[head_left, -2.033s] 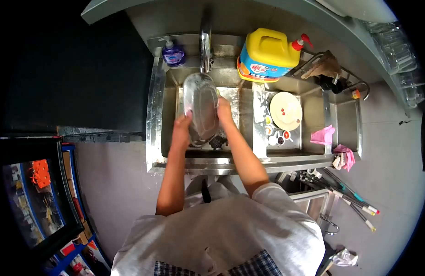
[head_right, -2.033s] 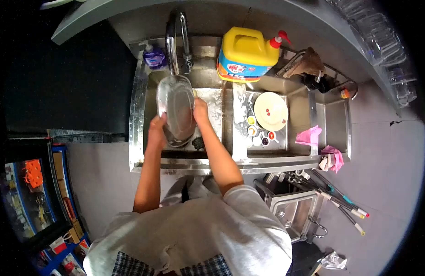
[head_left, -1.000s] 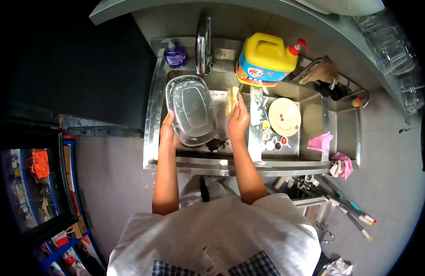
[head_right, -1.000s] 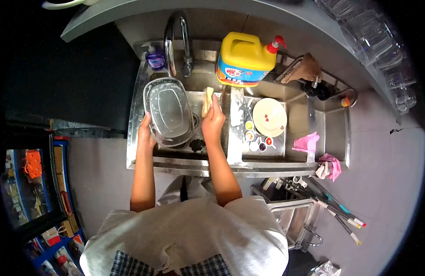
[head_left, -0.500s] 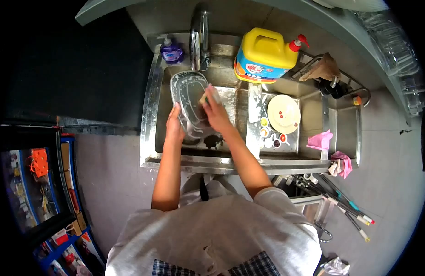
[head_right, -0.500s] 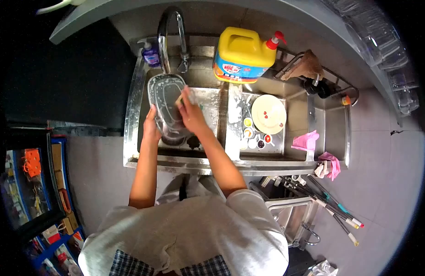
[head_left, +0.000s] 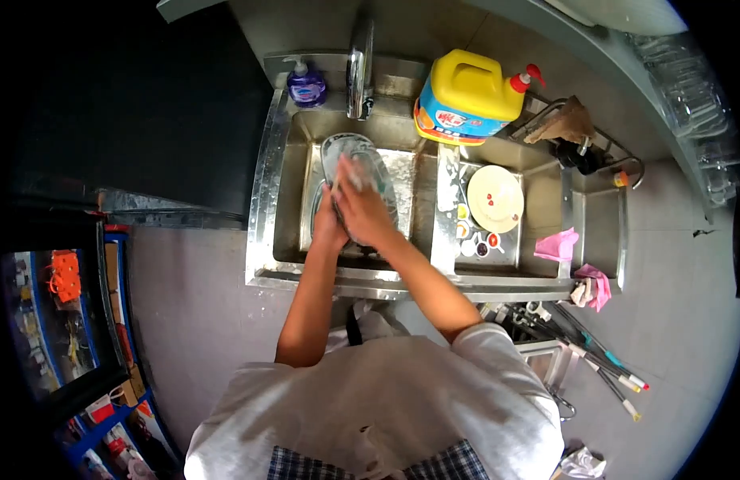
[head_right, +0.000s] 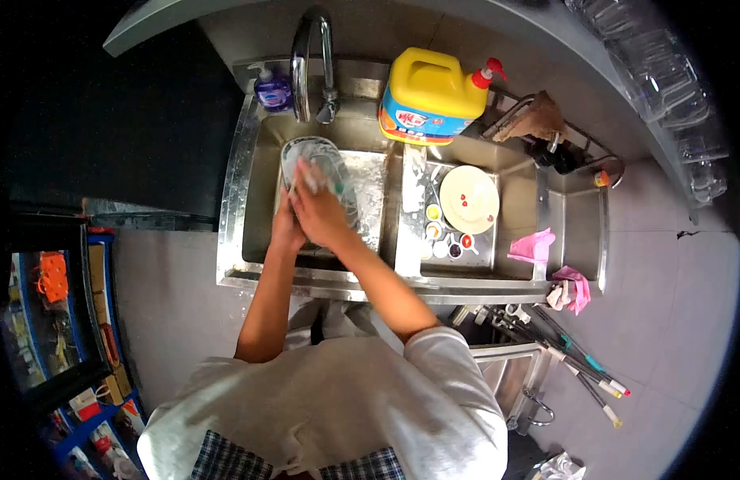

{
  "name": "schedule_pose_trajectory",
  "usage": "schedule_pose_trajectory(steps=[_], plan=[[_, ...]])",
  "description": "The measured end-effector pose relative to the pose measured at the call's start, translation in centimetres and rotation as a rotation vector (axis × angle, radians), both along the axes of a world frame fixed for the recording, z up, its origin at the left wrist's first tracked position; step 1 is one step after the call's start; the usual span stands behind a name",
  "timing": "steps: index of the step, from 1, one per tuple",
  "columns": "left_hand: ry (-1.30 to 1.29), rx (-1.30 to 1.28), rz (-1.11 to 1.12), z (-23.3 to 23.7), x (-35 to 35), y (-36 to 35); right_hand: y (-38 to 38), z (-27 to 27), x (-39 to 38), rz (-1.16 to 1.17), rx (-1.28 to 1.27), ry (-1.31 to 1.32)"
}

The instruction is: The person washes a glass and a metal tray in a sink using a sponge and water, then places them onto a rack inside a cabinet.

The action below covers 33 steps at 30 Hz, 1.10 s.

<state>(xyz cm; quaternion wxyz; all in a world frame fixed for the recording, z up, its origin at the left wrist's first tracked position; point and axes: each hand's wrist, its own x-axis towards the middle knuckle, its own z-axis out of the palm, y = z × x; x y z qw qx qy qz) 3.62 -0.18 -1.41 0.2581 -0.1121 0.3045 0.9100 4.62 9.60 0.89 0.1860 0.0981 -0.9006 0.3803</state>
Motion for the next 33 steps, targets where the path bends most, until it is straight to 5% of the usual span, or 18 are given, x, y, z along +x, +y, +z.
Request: schedule_pose_trajectory(steps=[10, 13, 20, 23, 29, 33], plan=[[-0.012, -0.066, 0.044, 4.1, 0.2, -0.9, -2.7, 2.7, 0.6, 0.003, 0.239, -0.036], [-0.036, -0.035, 0.063, 0.3, -0.6, -2.0, -2.0, 2.0, 3.2, 0.032, 0.172, -0.088], [-0.08, 0.138, 0.091, -0.5, -1.0, -0.7, 1.2, 0.7, 5.9, -0.137, 0.166, -0.06], [-0.08, 0.143, 0.101, -0.8, -0.7, -0.5, 2.3, -0.9, 4.7, -0.262, 0.069, 0.054], [-0.071, 0.068, 0.086, 0.6, 0.2, -1.6, 5.5, -2.8, -1.0, -0.246, -0.207, -0.272], [-0.016, 0.02, 0.049, 1.5, 0.3, -1.8, 3.6, -2.3, -3.7, -0.186, 0.047, -0.114]])
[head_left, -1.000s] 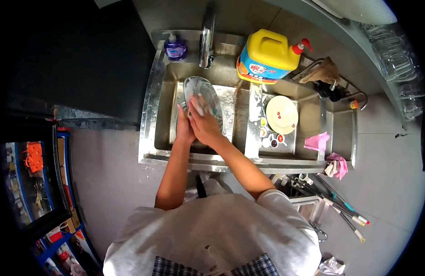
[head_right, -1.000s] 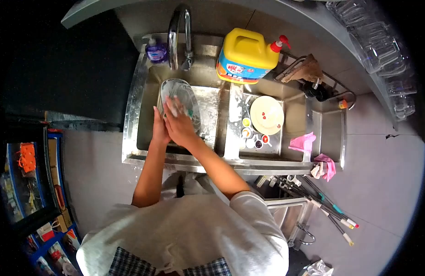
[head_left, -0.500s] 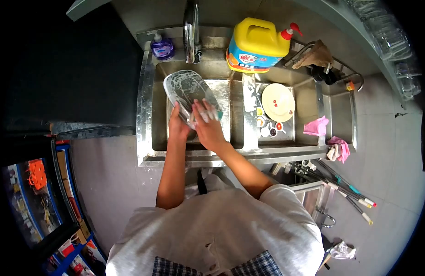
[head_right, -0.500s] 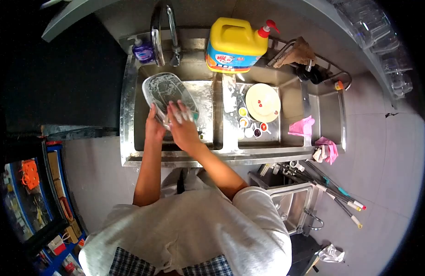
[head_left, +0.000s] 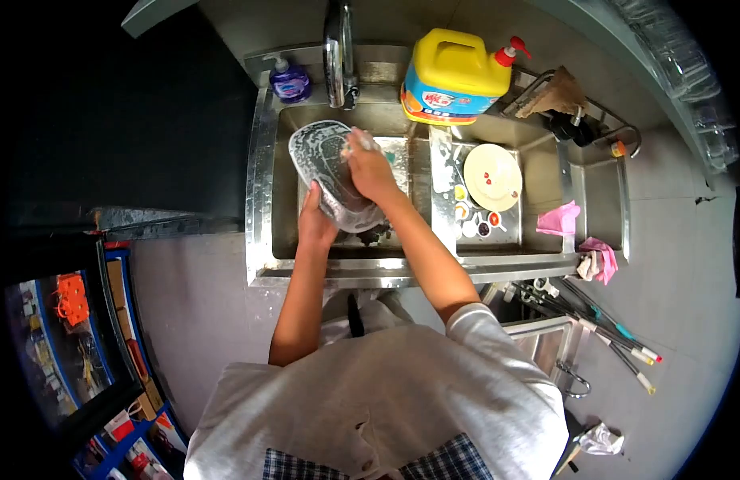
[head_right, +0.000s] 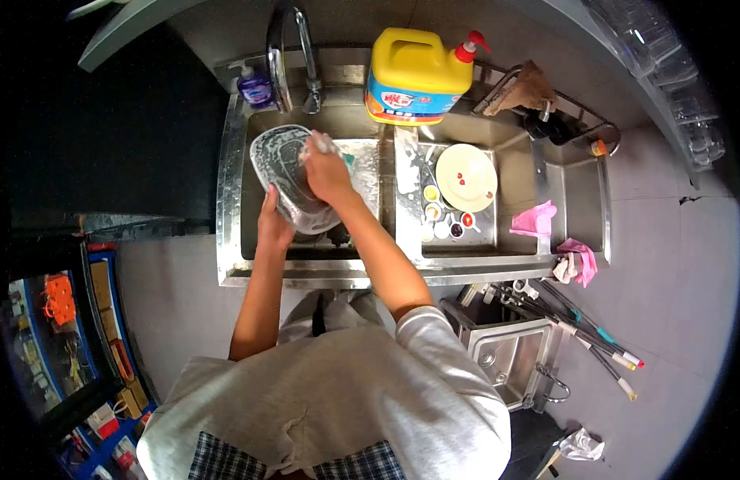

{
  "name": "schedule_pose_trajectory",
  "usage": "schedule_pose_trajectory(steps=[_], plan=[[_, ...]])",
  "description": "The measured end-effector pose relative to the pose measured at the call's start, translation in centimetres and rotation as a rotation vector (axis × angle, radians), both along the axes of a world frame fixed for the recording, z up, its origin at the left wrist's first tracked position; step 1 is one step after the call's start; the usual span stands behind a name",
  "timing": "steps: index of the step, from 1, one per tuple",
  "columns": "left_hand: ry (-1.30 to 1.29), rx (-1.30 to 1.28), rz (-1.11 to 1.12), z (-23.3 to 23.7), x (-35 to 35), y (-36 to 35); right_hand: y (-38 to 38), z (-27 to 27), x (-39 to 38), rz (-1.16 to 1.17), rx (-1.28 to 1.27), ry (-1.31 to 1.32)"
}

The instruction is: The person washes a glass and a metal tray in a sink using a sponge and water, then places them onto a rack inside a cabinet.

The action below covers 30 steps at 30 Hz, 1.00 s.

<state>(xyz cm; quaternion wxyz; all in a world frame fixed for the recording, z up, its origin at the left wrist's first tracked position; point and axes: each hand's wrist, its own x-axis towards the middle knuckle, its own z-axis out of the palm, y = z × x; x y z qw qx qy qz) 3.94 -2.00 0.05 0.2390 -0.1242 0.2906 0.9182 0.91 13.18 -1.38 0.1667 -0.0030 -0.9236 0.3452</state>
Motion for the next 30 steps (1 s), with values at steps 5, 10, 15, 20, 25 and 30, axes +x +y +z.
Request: schedule_pose_trajectory(steps=[5, 10, 15, 20, 25, 30], plan=[[-0.027, 0.03, 0.102, -5.0, -1.7, -1.1, -5.3, 1.8, 4.1, 0.29, 0.072, -0.127], [-0.154, -0.001, 0.058, -6.3, -2.2, -2.9, -0.1, -1.2, 10.1, 0.05, -0.013, -0.029], [-0.201, 0.014, 0.063, -8.2, -1.9, -3.3, 9.4, -4.0, 11.7, -0.606, 0.207, -0.199], [-0.199, 0.021, 0.009, -8.5, -1.8, -2.4, 8.9, -4.2, 10.4, -0.673, 0.407, -0.561], [-0.211, -0.031, -0.061, -10.2, -3.4, -2.8, 8.5, -1.8, 0.4, -0.324, -0.29, -0.182], [-0.251, -0.104, -0.048, -11.3, -4.7, -3.7, 5.5, -1.8, -14.0, -0.078, -0.22, -0.044]])
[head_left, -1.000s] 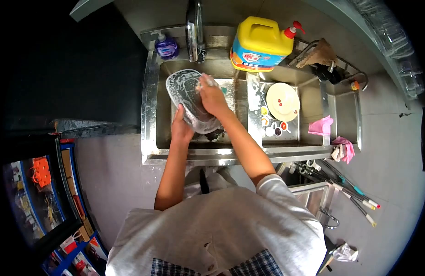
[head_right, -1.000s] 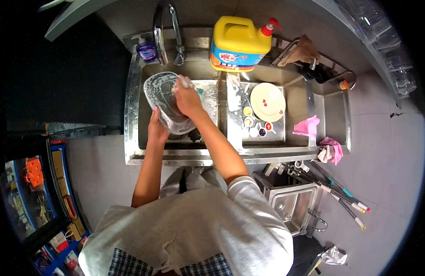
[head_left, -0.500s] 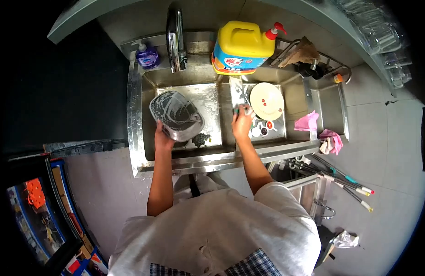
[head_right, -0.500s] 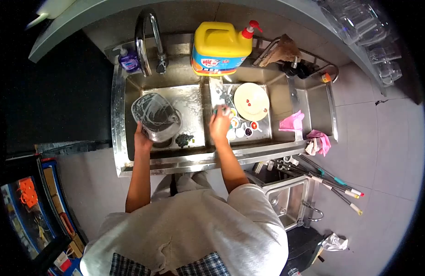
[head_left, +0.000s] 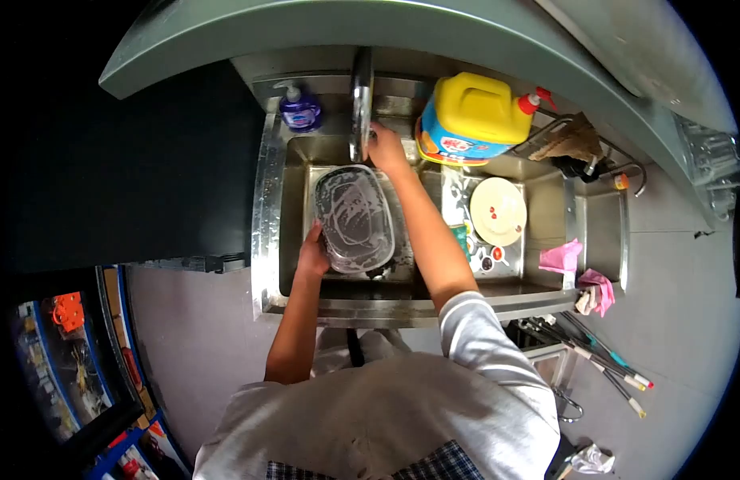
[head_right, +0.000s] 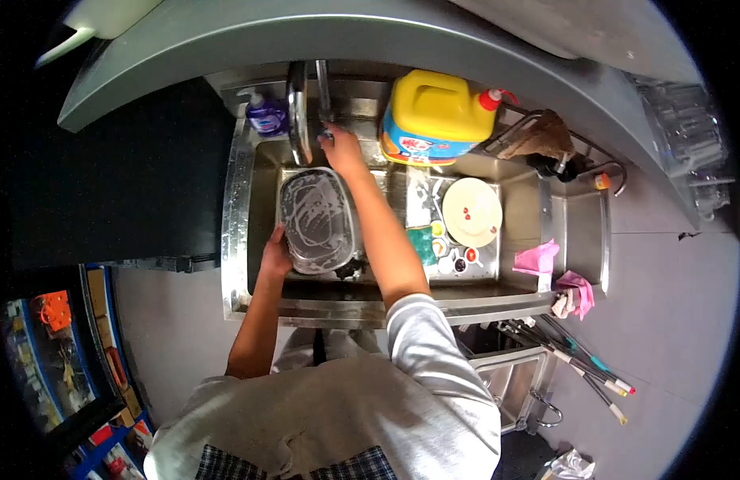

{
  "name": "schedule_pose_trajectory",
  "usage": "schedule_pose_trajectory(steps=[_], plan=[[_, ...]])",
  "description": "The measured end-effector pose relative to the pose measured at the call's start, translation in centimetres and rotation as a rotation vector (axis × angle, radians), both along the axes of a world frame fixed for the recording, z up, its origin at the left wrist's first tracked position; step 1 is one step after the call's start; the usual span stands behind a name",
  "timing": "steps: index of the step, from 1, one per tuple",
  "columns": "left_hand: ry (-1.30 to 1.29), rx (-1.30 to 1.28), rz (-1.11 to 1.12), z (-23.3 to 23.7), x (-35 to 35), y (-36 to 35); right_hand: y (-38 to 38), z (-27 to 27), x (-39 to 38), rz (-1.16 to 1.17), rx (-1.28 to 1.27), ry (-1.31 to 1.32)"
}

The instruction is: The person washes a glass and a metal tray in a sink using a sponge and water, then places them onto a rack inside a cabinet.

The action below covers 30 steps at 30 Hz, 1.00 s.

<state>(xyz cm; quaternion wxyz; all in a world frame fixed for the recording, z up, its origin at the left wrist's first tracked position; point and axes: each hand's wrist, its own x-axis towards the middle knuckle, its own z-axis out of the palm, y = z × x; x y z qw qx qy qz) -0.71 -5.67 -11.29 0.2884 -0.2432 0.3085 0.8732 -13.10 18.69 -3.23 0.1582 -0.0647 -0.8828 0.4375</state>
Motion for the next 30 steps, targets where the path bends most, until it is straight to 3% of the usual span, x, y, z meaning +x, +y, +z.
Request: schedule_pose_trajectory(steps=[2, 4, 7, 9, 10, 13, 14, 17, 18, 21, 22, 25, 29, 30], plan=[[0.071, 0.032, -0.009, -2.7, -0.5, -0.9, -0.9, 0.1, -0.4, 0.02, 0.068, -0.044], [0.063, 0.094, 0.003, -2.4, -0.5, -0.9, -1.7, 1.1, 2.0, 0.031, 0.16, -0.013], [0.014, 0.144, 0.051, -2.0, -0.5, 0.3, -2.1, -0.2, 4.0, -0.003, 0.093, 0.115], [0.057, 0.148, 0.118, -2.5, 0.0, 1.4, -4.8, 0.7, 7.5, -0.013, 0.197, -0.246], [0.079, 0.152, 0.148, -3.0, 0.2, 2.0, -6.6, 0.0, 9.4, 0.047, 0.32, -0.233], [0.132, 0.229, 0.167, -10.5, 0.6, 2.5, -9.9, -4.4, 13.4, 0.207, 0.573, -0.271], [0.1, 0.188, 0.167, -4.8, 0.9, 3.6, -10.0, -5.6, 13.6, 0.258, 0.637, -0.289], [0.138, 0.238, 0.114, -3.9, 1.1, 4.6, -8.8, -7.0, 11.7, 0.469, 0.389, -0.239], [0.161, 0.234, 0.181, -3.3, 1.0, 5.2, -8.4, -7.3, 10.1, 0.42, 0.548, -0.253], [0.278, 0.16, 0.171, -1.9, 1.7, 5.5, -7.0, -7.3, 6.7, 0.22, 0.451, -0.367], [0.244, 0.206, 0.174, -2.4, 1.4, 5.3, -7.8, -7.5, 8.0, 0.188, 0.414, -0.244], [0.159, 0.257, 0.186, -4.4, 1.0, 4.7, -7.7, -6.0, 12.6, 0.487, 0.556, 0.027], [0.16, 0.191, 0.264, -4.9, 0.7, 4.5, -6.5, -9.3, 7.7, 0.263, 0.428, -0.287], [0.175, 0.16, 0.297, -4.6, 0.3, 4.4, -7.9, -5.3, 7.2, 0.255, 0.33, -0.438]])
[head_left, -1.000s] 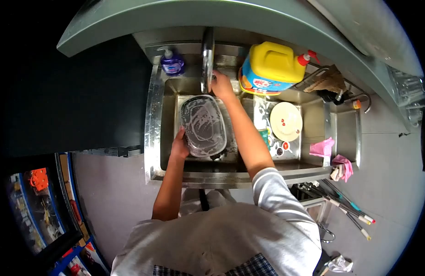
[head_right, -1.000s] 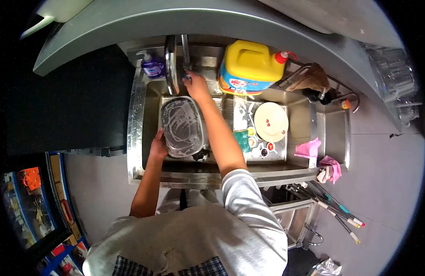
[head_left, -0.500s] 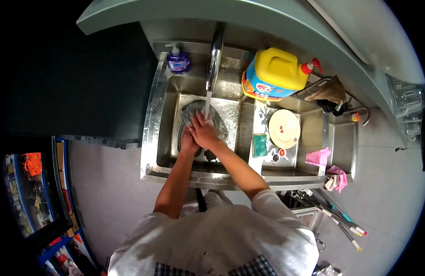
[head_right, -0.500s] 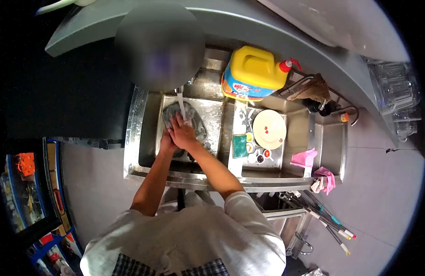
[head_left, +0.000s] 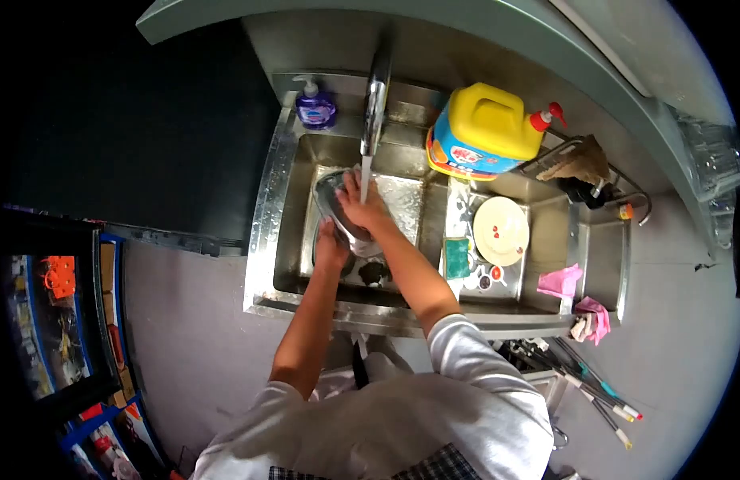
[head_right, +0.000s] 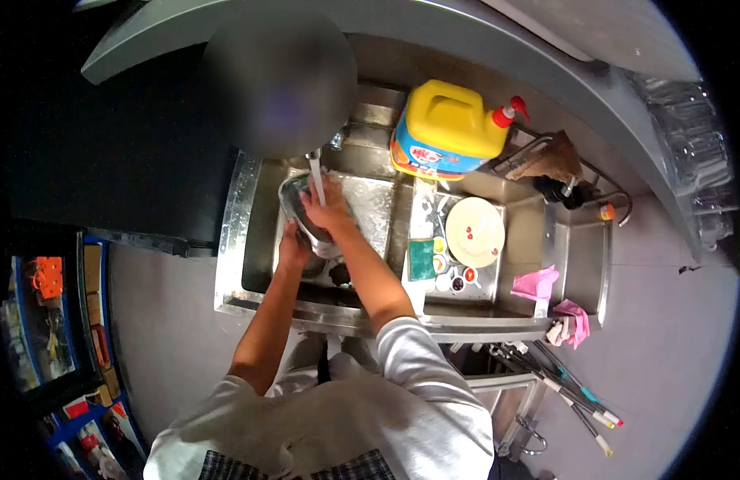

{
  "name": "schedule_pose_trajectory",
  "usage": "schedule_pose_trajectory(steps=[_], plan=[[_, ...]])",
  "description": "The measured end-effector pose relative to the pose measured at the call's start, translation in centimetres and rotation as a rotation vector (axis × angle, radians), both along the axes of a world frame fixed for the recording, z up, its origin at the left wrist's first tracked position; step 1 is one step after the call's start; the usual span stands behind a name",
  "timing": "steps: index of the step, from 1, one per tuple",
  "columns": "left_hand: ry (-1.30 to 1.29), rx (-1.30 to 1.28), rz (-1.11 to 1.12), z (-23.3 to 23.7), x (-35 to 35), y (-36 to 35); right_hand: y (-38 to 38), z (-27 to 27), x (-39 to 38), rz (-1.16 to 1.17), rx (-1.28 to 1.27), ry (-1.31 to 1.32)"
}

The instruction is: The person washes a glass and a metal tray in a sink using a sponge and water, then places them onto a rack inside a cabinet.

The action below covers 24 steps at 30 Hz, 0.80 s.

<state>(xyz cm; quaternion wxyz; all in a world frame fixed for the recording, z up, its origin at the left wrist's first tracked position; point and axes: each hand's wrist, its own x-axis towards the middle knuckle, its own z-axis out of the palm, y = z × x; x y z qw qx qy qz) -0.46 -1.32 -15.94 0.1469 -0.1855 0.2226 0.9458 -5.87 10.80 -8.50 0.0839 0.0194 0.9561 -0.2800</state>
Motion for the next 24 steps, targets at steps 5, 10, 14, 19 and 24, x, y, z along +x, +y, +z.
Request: schedule_pose_trajectory(steps=[5, 10, 14, 19, 24], plan=[[-0.06, -0.097, 0.005, 0.6, -0.8, -2.0, 0.2, -1.2, 4.1, 0.161, -0.001, 0.334], [-0.101, 0.004, -0.091, 1.2, -1.7, 0.3, 6.7, -4.3, 5.8, -0.68, -1.3, -0.212], [-0.151, -0.08, -0.117, 0.6, -3.7, 1.4, 6.3, -3.5, 5.8, -0.582, -1.693, -0.158], [0.101, -1.297, 0.017, -3.7, -6.3, 1.2, 3.0, -3.2, 5.6, -0.896, -1.792, -0.169], [0.587, -1.971, -0.229, 2.4, -1.7, 3.3, 1.4, -5.2, 4.6, -0.907, -1.723, -0.176]])
